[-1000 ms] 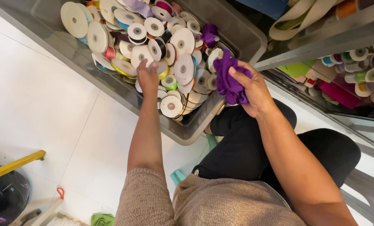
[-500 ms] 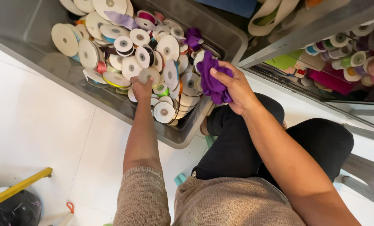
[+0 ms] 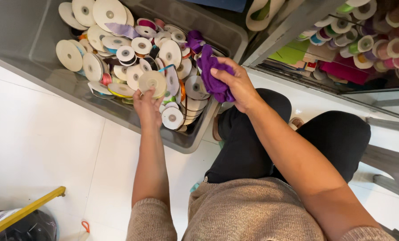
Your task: The person sits on the floor and wipes various spools of ribbon with a purple cloth. They pick up the spools from a gray bin, clean them, and place them into a glass display cabinet.
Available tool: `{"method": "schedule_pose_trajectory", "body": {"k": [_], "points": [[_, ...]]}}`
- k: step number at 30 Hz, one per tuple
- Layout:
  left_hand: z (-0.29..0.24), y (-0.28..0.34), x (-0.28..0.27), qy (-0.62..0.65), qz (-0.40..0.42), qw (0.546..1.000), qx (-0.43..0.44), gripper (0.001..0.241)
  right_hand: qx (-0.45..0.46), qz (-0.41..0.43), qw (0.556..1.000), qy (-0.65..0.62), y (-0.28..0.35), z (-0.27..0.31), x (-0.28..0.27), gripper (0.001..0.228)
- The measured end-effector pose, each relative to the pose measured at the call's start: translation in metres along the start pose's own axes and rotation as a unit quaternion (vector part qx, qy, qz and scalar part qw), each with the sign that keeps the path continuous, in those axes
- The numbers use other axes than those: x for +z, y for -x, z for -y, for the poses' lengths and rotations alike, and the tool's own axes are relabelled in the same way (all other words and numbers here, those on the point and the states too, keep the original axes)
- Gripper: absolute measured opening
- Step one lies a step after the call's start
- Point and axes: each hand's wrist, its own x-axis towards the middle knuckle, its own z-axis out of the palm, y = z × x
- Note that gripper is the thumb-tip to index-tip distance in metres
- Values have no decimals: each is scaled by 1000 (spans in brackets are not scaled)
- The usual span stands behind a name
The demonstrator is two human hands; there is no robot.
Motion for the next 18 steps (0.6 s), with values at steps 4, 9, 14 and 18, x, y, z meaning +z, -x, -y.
{"method": "schedule_pose_trajectory", "body": {"k": [4,9,14,18], "points": [[-38,87,40,-48,82,995,17,71,-183,50,971,148,22,8,-1,29],[-35,144,78,-62,248,965,53,75,-300,27,897,324,43,29,-5,33],[-49,183,119,-125,332,926,126,67,-371,-51,784,495,59,70,-11,35],[-32,177,128,-217,369,875,226,63,-384,-87,727,563,82,95,-10,45]]}}
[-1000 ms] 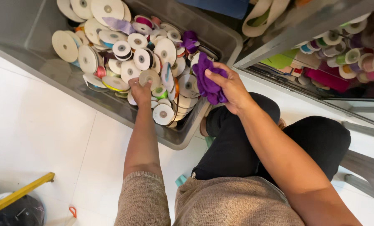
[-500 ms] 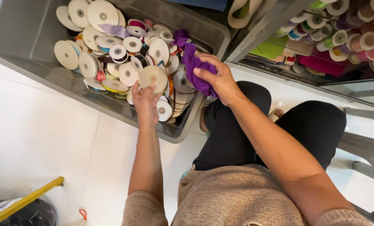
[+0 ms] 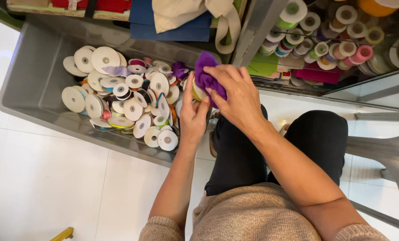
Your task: The person sits on the floor and wipes various spools of ribbon with a purple cloth. They pick up the spools from a gray bin, clean them, and place them into a glass display cabinet.
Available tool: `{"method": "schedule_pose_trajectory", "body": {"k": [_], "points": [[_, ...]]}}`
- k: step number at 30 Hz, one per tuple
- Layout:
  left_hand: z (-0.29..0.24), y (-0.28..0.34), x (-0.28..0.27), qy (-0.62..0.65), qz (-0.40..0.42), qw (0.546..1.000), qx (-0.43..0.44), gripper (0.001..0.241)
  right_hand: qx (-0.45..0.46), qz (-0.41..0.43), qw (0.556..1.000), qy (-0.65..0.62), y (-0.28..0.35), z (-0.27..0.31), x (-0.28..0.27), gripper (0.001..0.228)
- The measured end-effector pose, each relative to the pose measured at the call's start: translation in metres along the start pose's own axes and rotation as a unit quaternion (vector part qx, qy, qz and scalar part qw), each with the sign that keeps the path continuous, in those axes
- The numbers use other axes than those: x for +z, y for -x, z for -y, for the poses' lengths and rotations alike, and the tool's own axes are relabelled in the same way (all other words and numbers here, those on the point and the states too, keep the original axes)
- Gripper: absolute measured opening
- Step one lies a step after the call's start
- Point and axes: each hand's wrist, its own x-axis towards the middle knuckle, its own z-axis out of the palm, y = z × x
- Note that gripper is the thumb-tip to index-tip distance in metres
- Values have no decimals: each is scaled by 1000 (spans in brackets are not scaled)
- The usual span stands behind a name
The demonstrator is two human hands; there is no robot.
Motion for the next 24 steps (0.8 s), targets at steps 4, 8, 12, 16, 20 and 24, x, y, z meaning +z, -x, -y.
{"method": "schedule_pose_trajectory", "body": {"k": [4,8,12,16,20,24], "points": [[9,-2,9,6,10,999,31,65,-40,-18,999,-11,8,-5,-17,36],[-12,2,22,10,18,998,67,68,-20,-18,998,-50,9,-22,-37,36],[-25,8,41,3,34,997,69,68,17,-73,997,-13,6,-31,-55,37],[-13,-3,51,72,94,992,41,71,-8,-103,994,18,4,-25,-76,37],[38,-25,62,105,106,986,71,85,-39,-87,995,20,9,-14,-95,37],[-68,-23,80,116,108,976,149,80,-35,-67,997,-26,16,-12,-113,30]]}}
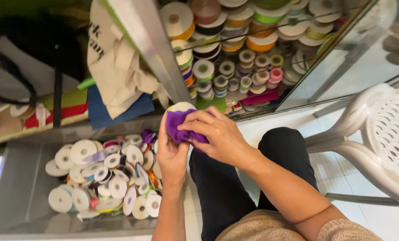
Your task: The person sits on the floor and wipes various spools of ribbon with a purple cloth. They pick up the spools from a gray bin, clean them, and place them into a glass display cabinet.
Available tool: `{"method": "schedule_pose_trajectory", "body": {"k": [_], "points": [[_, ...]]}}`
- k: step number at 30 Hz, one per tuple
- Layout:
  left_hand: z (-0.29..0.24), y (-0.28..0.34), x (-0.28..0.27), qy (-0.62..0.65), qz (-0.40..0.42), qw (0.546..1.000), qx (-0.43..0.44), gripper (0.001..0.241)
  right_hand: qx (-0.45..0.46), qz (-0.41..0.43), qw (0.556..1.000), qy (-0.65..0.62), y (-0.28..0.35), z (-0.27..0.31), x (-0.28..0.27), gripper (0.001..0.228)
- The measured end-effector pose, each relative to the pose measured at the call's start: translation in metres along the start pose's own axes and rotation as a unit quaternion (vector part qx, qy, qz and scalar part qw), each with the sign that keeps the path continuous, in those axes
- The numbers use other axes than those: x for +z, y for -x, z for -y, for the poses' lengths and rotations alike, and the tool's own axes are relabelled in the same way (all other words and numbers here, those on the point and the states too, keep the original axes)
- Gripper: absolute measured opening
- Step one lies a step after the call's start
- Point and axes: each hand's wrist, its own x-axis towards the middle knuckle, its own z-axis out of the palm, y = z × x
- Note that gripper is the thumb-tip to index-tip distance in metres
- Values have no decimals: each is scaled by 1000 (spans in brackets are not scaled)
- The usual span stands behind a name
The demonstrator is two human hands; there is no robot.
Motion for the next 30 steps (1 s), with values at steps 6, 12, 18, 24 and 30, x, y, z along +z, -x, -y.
{"method": "schedule_pose_trajectory", "body": {"k": [6,12,18,24,30], "points": [[-4,1,22,66,13,997,-34,76,28,-66,995,73,3,-22,-30,31],[-4,4,51,77,80,991,-71,77,23,-133,981,138,3,-32,-47,35],[22,-8,49,103,81,990,-48,85,10,-111,985,132,10,-9,-47,36],[-11,-13,51,76,54,995,-29,84,-3,-53,994,96,18,-9,-59,37],[-6,-8,50,84,50,995,-35,80,55,-62,988,129,22,-29,-65,36]]}}
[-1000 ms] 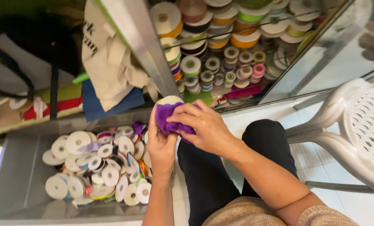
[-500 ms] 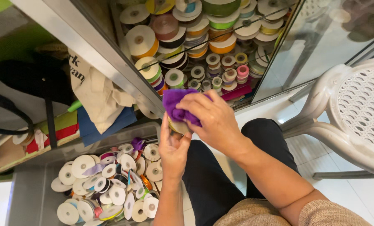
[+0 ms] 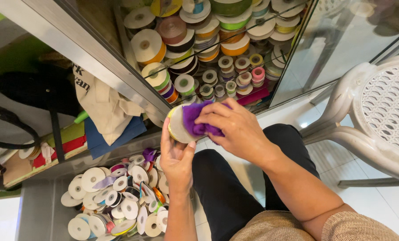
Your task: The person sits on the floor and wipes various spools of ribbon with a purple cloth. They pick up the spools from a gray bin, clean them, and place them into a glass display cabinet.
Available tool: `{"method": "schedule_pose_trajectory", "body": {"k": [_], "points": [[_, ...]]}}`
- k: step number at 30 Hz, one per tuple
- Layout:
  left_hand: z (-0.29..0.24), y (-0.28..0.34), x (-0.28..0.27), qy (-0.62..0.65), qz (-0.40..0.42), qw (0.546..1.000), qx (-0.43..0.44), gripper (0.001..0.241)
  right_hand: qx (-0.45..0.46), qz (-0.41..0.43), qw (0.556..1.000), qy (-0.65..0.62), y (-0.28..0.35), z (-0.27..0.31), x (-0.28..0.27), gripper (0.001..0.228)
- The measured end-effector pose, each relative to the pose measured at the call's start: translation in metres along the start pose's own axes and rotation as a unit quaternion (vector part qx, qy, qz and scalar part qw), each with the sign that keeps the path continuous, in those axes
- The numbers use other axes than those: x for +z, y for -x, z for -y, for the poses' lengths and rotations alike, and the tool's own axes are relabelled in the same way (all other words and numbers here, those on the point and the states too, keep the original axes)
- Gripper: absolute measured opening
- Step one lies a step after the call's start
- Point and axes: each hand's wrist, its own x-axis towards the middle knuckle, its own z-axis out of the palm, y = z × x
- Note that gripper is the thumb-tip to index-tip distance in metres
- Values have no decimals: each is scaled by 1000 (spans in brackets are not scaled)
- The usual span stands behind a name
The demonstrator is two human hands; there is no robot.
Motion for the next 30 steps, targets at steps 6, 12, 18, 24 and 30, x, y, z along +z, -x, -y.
{"method": "schedule_pose_trajectory", "body": {"k": [6,12,18,24,30], "points": [[0,9,12,1,22,999,-24,81,34,-47,997,45,0,-9,3,37],[5,9,16,-3,39,999,-33,79,3,-56,996,73,1,3,5,34],[0,3,8,-26,21,999,-21,81,-33,-9,999,24,5,14,1,35],[2,-1,2,-16,1,1000,-22,80,-1,38,999,2,7,0,-2,38],[2,1,16,-9,25,999,-41,79,53,-20,997,45,10,-23,-2,36]]}}
